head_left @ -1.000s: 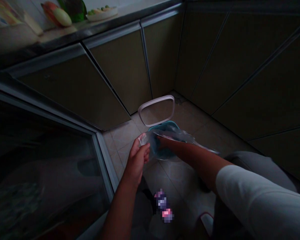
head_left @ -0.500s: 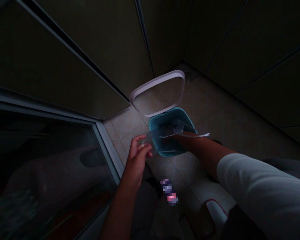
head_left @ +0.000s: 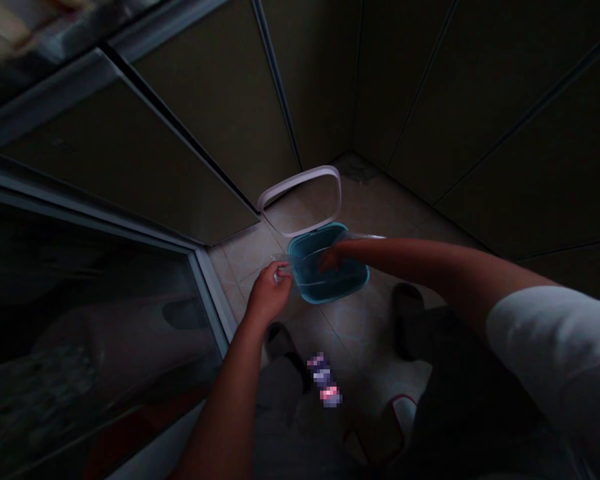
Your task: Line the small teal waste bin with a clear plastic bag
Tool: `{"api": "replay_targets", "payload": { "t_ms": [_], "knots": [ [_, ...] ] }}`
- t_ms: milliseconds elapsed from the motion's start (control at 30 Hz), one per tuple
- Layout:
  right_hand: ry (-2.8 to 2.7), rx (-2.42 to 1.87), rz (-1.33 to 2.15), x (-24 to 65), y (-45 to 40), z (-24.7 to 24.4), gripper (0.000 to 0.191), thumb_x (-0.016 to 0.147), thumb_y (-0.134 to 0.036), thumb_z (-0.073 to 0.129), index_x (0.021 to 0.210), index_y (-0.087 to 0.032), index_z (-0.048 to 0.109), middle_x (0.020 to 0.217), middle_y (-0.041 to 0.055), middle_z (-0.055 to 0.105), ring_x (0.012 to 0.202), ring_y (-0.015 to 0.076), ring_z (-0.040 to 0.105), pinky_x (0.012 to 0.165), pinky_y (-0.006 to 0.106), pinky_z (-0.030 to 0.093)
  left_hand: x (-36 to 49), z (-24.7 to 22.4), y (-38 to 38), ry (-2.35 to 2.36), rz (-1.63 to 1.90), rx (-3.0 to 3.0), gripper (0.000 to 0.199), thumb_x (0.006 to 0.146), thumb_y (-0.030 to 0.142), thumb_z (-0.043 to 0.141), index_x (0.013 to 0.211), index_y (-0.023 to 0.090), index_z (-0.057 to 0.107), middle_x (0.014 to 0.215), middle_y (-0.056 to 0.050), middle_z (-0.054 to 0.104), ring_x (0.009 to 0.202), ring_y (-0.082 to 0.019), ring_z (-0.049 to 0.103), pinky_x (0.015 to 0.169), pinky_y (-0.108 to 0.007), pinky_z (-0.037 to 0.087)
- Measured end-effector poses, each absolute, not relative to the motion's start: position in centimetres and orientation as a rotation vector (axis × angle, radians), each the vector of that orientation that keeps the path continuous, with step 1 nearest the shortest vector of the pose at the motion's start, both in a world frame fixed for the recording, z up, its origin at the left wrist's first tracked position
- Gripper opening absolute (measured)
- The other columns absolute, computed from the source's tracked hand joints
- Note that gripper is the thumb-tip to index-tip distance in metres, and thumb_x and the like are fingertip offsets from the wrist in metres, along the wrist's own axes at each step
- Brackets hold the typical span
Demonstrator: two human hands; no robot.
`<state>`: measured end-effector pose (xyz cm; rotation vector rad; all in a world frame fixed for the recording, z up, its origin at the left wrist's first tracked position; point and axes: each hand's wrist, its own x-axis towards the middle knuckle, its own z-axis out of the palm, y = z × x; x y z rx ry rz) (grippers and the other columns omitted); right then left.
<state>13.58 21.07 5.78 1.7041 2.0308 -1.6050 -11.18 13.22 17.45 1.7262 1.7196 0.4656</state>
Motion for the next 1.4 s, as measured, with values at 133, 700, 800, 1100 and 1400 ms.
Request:
{"api": "replay_targets", "payload": {
  "t_ms": [133, 700, 800, 1100, 1400],
  "knots": [
    [1.694, 1.505, -1.66, 15.7, 24.8, 10.4, 0.028, 0.084, -0.04, 0.079, 0.106, -0.022, 0.081, 0.095, 0.007, 0.077, 0.08, 0.0201, 0.073, 0.08, 0.035, 0.058, -12.0, 16.9, 13.9, 1.769, 0.419, 1.741, 0.039, 0.089, 0.026, 0.061, 0.126, 0.017, 0.07, 0.101, -0.007, 0.073, 0.092, -0.02, 0.069, 0.089, -0.031, 0.053],
    [2.566, 1.837, -0.666, 23.1, 13.3, 17.3, 0.034, 0.093, -0.024, 0.059, 0.123, -0.025, 0.074, 0.124, 0.0036, 0.075, 0.111, 0.0227, 0.07, 0.094, 0.028, 0.05, -9.2, 19.8, 11.3, 1.482, -0.12, 2.775, 0.037, 0.096, 0.016, 0.05, 0.123, 0.025, 0.073, 0.12, -0.013, 0.068, 0.117, -0.03, 0.058, 0.102, -0.047, 0.041],
    [2.489, 1.813, -0.67, 23.0, 12.8, 15.8, 0.043, 0.092, -0.024, 0.062, 0.133, -0.026, 0.07, 0.131, 0.0046, 0.072, 0.116, 0.0248, 0.068, 0.096, 0.03, 0.05, -8.9, 17.9, 12.0, 1.405, -0.258, 2.711, 0.038, 0.099, 0.024, 0.051, 0.132, 0.022, 0.069, 0.123, -0.014, 0.071, 0.115, -0.031, 0.064, 0.1, -0.045, 0.044],
    [2.435, 1.667, -0.593, 22.8, 14.0, 12.6, 0.057, 0.088, -0.022, 0.066, 0.143, -0.032, 0.062, 0.145, 0.0071, 0.061, 0.123, 0.0291, 0.064, 0.097, 0.035, 0.051, -10.8, 13.1, 14.1, 1.384, -0.277, 2.468, 0.027, 0.089, 0.041, 0.071, 0.11, 0.026, 0.079, 0.11, -0.009, 0.077, 0.104, -0.026, 0.07, 0.088, -0.033, 0.05],
    [2.367, 1.587, -0.783, 23.7, 15.6, 11.8, 0.024, 0.089, -0.024, 0.065, 0.109, -0.021, 0.077, 0.104, 0.006, 0.076, 0.09, 0.018, 0.069, 0.075, 0.024, 0.045, -13.0, 11.9, 13.7, 1.293, -0.25, 2.402, 0.021, 0.087, 0.033, 0.069, 0.103, 0.026, 0.08, 0.106, -0.006, 0.078, 0.099, -0.023, 0.069, 0.081, -0.029, 0.048]
  ]
}}
